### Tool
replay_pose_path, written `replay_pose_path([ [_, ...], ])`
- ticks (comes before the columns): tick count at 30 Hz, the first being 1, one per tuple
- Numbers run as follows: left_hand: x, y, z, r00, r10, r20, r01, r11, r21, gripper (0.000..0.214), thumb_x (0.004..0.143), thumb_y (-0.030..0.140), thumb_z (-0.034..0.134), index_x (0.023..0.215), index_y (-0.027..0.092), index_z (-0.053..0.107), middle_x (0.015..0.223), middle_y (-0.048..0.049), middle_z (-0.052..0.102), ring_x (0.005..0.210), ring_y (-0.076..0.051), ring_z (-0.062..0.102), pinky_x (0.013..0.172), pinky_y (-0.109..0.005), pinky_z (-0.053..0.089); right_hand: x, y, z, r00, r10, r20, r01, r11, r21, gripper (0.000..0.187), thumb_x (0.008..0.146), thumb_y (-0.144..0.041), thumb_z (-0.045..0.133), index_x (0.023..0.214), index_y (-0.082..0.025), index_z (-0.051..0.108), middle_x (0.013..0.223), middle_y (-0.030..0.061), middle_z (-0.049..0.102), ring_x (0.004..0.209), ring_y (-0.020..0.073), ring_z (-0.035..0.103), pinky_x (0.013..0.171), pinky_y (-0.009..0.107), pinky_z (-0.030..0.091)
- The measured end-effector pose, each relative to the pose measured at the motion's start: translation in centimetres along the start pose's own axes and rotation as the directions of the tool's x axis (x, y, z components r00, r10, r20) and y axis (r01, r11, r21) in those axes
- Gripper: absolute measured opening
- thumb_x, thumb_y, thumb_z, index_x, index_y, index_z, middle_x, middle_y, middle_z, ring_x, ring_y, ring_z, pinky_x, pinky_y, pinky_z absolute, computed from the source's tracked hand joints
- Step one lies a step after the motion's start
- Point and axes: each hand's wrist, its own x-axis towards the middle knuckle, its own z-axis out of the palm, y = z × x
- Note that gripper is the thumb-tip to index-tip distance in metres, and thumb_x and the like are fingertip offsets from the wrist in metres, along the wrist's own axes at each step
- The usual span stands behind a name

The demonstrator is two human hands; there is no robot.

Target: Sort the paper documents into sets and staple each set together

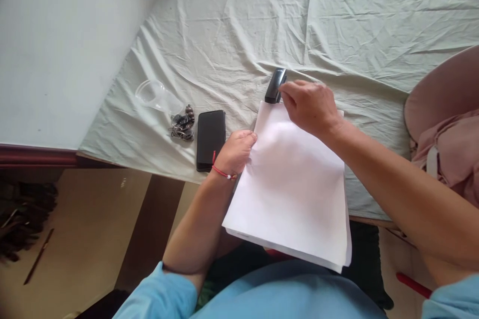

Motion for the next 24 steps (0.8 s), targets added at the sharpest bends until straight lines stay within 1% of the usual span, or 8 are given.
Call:
replay_pose_path([
  [2,-0.1,0.0,0.1,1.000,-0.003,-0.004,0.003,1.000,0.005,0.034,0.086,0.012,0.052,0.053,0.020,0.043,0.051,0.0050,0.038,0.048,-0.008,0.035,0.049,-0.023,0.025,1.2,-0.3,-0.3,0.998,-0.003,-0.056,0.006,0.998,0.060,0.051,0.106,-0.040,0.032,0.126,-0.022,0.075,0.113,0.0118,0.074,0.106,0.0273,0.065,0.089,0.040,0.045],
  [5,0.0,-0.2,0.1,1.000,0.000,0.004,0.000,1.000,0.004,0.029,0.084,0.015,0.054,0.056,0.018,0.050,0.053,0.0036,0.043,0.050,-0.010,0.041,0.051,-0.023,0.028,3.8,-0.7,-0.4,0.999,-0.033,-0.020,0.035,0.992,0.125,0.052,0.106,-0.043,0.033,0.139,-0.023,0.067,0.133,0.0130,0.069,0.124,0.0305,0.057,0.108,0.045,0.040],
  [8,0.0,-0.3,0.0,1.000,0.006,0.007,-0.006,1.000,0.023,0.025,0.082,0.018,0.057,0.057,0.018,0.054,0.054,0.0023,0.047,0.052,-0.011,0.044,0.052,-0.024,0.030,6.5,-1.0,0.3,0.996,0.012,0.093,-0.026,0.989,0.148,0.056,0.107,-0.050,0.031,0.151,-0.028,0.057,0.155,0.0110,0.055,0.141,0.0344,0.045,0.113,0.052,0.036],
  [10,0.0,-0.4,0.0,1.000,0.003,0.005,-0.004,0.999,0.039,0.024,0.081,0.019,0.058,0.057,0.018,0.055,0.053,0.0023,0.046,0.052,-0.011,0.043,0.051,-0.025,0.029,8.0,-1.3,1.1,0.980,0.054,0.194,-0.082,0.987,0.135,0.060,0.107,-0.054,0.027,0.155,-0.028,0.052,0.164,0.0097,0.046,0.151,0.0358,0.035,0.117,0.055,0.033],
  [14,0.0,-0.3,0.1,1.000,0.008,-0.011,-0.007,0.998,0.064,0.028,0.082,0.017,0.056,0.055,0.019,0.050,0.051,0.0033,0.041,0.051,-0.011,0.039,0.051,-0.025,0.026,8.8,-1.9,2.8,0.932,0.110,0.346,-0.153,0.983,0.099,0.064,0.106,-0.057,0.026,0.158,-0.028,0.049,0.175,0.0058,0.029,0.162,0.0368,0.018,0.127,0.064,0.019],
  [16,0.0,-0.4,0.2,1.000,0.013,-0.008,-0.013,0.998,0.068,0.030,0.083,0.017,0.054,0.054,0.020,0.047,0.051,0.0037,0.038,0.051,-0.010,0.037,0.051,-0.025,0.024,8.4,-2.0,3.5,0.935,0.099,0.341,-0.136,0.987,0.088,0.062,0.106,-0.056,0.028,0.157,-0.029,0.050,0.176,0.0052,0.027,0.163,0.0372,0.015,0.127,0.068,0.013],
  [20,0.1,-0.5,0.3,1.000,0.028,-0.013,-0.027,0.996,0.086,0.032,0.083,0.015,0.052,0.053,0.020,0.043,0.052,0.0041,0.035,0.052,-0.010,0.034,0.052,-0.026,0.021,7.2,-2.0,4.2,0.970,0.059,0.236,-0.084,0.992,0.098,0.057,0.107,-0.049,0.028,0.156,-0.029,0.051,0.174,0.0059,0.031,0.160,0.0355,0.020,0.125,0.071,0.005],
  [24,0.0,-0.5,0.3,0.998,0.067,-0.013,-0.065,0.990,0.122,0.032,0.083,0.015,0.052,0.053,0.020,0.043,0.053,0.0038,0.035,0.054,-0.011,0.034,0.054,-0.027,0.021,6.6,-2.0,4.4,0.985,0.028,0.170,-0.046,0.994,0.099,0.050,0.108,-0.047,0.031,0.150,-0.035,0.055,0.166,0.0044,0.045,0.154,0.0346,0.024,0.122,0.069,0.010],
])
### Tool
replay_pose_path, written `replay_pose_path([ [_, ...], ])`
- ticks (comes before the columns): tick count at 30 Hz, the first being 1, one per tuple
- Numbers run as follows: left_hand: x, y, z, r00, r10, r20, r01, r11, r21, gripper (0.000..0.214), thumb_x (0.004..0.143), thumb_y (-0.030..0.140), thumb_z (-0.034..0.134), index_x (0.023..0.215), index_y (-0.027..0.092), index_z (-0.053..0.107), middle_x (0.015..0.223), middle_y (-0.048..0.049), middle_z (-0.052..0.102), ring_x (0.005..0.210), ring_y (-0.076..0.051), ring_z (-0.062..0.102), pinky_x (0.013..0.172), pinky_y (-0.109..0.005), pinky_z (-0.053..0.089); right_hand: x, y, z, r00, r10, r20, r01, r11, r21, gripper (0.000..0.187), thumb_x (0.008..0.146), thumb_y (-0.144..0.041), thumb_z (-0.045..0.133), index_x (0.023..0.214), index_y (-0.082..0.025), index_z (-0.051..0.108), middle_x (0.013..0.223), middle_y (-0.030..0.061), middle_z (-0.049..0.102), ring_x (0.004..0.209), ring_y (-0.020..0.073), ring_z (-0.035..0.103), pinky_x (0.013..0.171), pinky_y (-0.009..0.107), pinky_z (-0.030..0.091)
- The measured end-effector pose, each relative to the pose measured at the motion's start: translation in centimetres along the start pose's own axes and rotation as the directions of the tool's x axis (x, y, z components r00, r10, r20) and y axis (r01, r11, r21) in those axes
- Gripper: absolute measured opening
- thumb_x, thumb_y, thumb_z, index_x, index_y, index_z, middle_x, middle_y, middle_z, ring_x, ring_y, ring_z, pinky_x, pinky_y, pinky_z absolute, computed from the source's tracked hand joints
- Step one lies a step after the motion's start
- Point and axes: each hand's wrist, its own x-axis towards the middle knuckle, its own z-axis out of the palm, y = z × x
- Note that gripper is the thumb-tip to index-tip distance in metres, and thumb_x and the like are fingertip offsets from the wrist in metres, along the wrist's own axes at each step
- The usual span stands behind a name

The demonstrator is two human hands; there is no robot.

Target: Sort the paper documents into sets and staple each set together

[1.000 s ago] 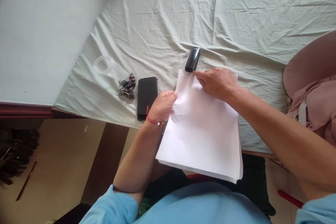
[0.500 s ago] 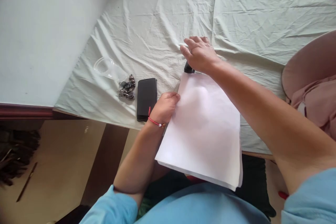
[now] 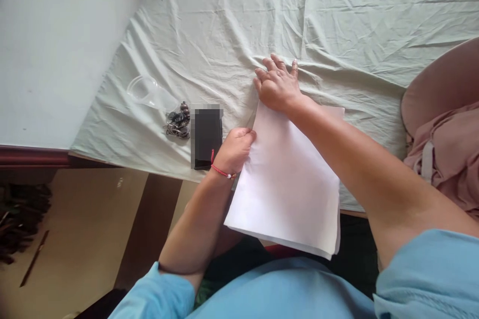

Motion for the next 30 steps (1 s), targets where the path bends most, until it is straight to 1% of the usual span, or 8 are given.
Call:
replay_pose_path([
  [8,-0.5,0.4,-0.1,0.997,0.072,0.035,-0.077,0.983,0.169,0.039,0.093,0.024,0.052,0.055,0.020,0.041,0.057,0.0041,0.031,0.058,-0.011,0.031,0.056,-0.028,0.020,0.7,0.1,0.0,1.000,0.029,0.004,-0.029,0.996,0.090,0.048,0.109,-0.049,0.035,0.145,-0.031,0.060,0.168,0.0052,0.040,0.158,0.0352,0.023,0.125,0.070,0.005],
  [10,-0.8,0.6,-0.3,0.997,0.057,0.059,-0.067,0.978,0.196,0.038,0.093,0.026,0.051,0.057,0.020,0.043,0.057,0.0041,0.033,0.058,-0.011,0.033,0.057,-0.028,0.020,0.8,0.7,-0.3,0.997,0.066,-0.045,-0.058,0.986,0.159,0.047,0.109,-0.049,0.037,0.147,-0.029,0.058,0.169,0.0069,0.039,0.157,0.0354,0.028,0.125,0.068,0.013],
  [13,-1.3,0.9,-0.5,0.995,0.046,0.088,-0.066,0.969,0.238,0.038,0.094,0.028,0.050,0.059,0.020,0.040,0.059,0.0045,0.033,0.058,-0.010,0.031,0.057,-0.028,0.020,-0.4,2.4,-1.7,0.961,0.088,-0.261,-0.012,0.960,0.279,0.040,0.111,-0.046,0.038,0.135,-0.024,0.062,0.157,0.0093,0.050,0.146,0.0287,0.043,0.124,0.056,0.031],
  [15,-1.5,1.0,-0.6,0.994,0.065,0.091,-0.087,0.963,0.255,0.039,0.094,0.027,0.050,0.059,0.021,0.036,0.059,0.0050,0.030,0.057,-0.010,0.027,0.057,-0.029,0.019,-2.7,3.7,-3.2,0.907,0.152,-0.393,-0.021,0.948,0.319,0.033,0.111,-0.042,0.041,0.125,-0.025,0.065,0.140,0.0092,0.061,0.133,0.0237,0.053,0.121,0.050,0.037],
  [19,-1.3,0.7,-0.4,0.991,0.112,0.077,-0.129,0.952,0.276,0.040,0.093,0.026,0.050,0.058,0.022,0.033,0.060,0.0050,0.028,0.059,-0.011,0.023,0.058,-0.030,0.018,-10.8,6.1,-5.9,0.821,0.295,-0.489,-0.139,0.934,0.330,0.031,0.104,-0.035,0.054,0.124,-0.020,0.071,0.127,0.0110,0.070,0.121,0.0240,0.065,0.103,0.044,0.052],
  [24,-1.3,0.6,-0.3,0.989,0.124,0.075,-0.141,0.939,0.312,0.040,0.095,0.024,0.049,0.058,0.022,0.034,0.059,0.0051,0.028,0.059,-0.011,0.024,0.059,-0.031,0.017,-21.5,9.3,-5.8,0.825,0.341,-0.451,-0.296,0.940,0.169,0.030,0.099,-0.043,0.057,0.116,-0.028,0.076,0.111,0.0086,0.076,0.087,0.0212,0.073,0.073,0.037,0.054],
  [27,-1.4,0.7,-0.3,0.988,0.134,0.079,-0.153,0.932,0.329,0.042,0.096,0.024,0.049,0.057,0.022,0.033,0.059,0.0052,0.028,0.059,-0.012,0.025,0.059,-0.031,0.018,-24.7,10.9,-4.6,0.810,0.440,-0.388,-0.399,0.898,0.186,0.029,0.099,-0.046,0.056,0.113,-0.030,0.076,0.097,0.0055,0.078,0.067,0.0188,0.067,0.066,0.037,0.051],
  [30,-1.3,0.8,-0.1,0.986,0.144,0.090,-0.166,0.925,0.342,0.043,0.096,0.023,0.049,0.057,0.022,0.033,0.058,0.0051,0.029,0.059,-0.012,0.025,0.060,-0.031,0.018,-24.9,11.4,-3.8,0.783,0.491,-0.383,-0.439,0.871,0.218,0.030,0.099,-0.048,0.057,0.116,-0.032,0.075,0.102,0.0040,0.079,0.067,0.0187,0.067,0.068,0.037,0.051],
])
